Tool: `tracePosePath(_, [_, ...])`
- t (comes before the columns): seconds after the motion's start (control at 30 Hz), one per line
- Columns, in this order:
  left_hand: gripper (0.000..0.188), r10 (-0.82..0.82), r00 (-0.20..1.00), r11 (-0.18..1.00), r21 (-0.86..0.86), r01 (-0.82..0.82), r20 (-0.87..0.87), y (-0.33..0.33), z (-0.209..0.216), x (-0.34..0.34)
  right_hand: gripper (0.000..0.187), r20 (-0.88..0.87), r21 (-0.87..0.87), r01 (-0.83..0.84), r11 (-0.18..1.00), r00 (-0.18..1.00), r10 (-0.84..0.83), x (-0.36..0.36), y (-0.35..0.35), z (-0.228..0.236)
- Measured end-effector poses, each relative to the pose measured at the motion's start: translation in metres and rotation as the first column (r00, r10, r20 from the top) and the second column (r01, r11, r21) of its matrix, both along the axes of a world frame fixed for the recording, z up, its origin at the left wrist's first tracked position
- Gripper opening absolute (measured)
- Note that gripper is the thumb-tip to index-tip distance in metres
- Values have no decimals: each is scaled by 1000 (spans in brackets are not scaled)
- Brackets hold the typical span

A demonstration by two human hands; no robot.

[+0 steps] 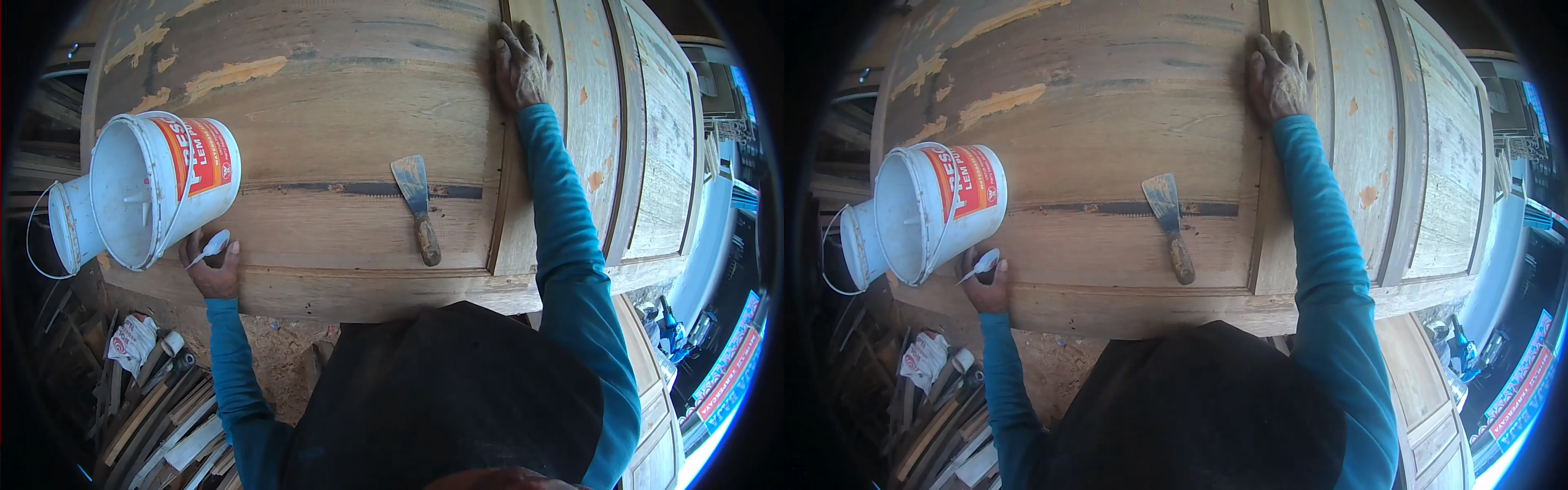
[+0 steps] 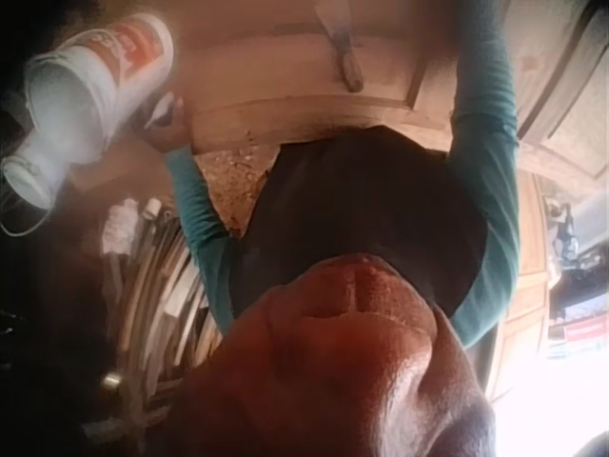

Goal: The person scrapes old finish from a wooden door with a scraper, applies liquid adhesive from a tube to a crack, and sands the surface of the door by hand with a piece of sandpaper.

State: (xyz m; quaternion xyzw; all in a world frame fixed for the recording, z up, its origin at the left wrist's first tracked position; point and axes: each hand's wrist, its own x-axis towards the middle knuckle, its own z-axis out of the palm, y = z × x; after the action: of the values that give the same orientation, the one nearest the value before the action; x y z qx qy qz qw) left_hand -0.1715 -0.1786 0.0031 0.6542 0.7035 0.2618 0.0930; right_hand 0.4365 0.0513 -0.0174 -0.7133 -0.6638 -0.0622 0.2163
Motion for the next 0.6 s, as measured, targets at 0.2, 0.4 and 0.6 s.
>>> tracePosePath(0.2, [83, 67, 996, 997, -44, -64, 54, -12, 2, -6, 50, 29, -12, -69, 998, 997, 69, -14, 4, 5])
tracePosePath(0.4, [86, 64, 998, 998, -20, -64, -10, 4, 15, 6, 52, -11, -18, -12, 1000, 1000, 12, 2, 0, -4])
tracePosePath(0.6, [85, 90, 996, 996, -22, -90, -8, 8, 16, 11, 52, -36, -14, 27, 1000, 999, -27, 7, 2, -9])
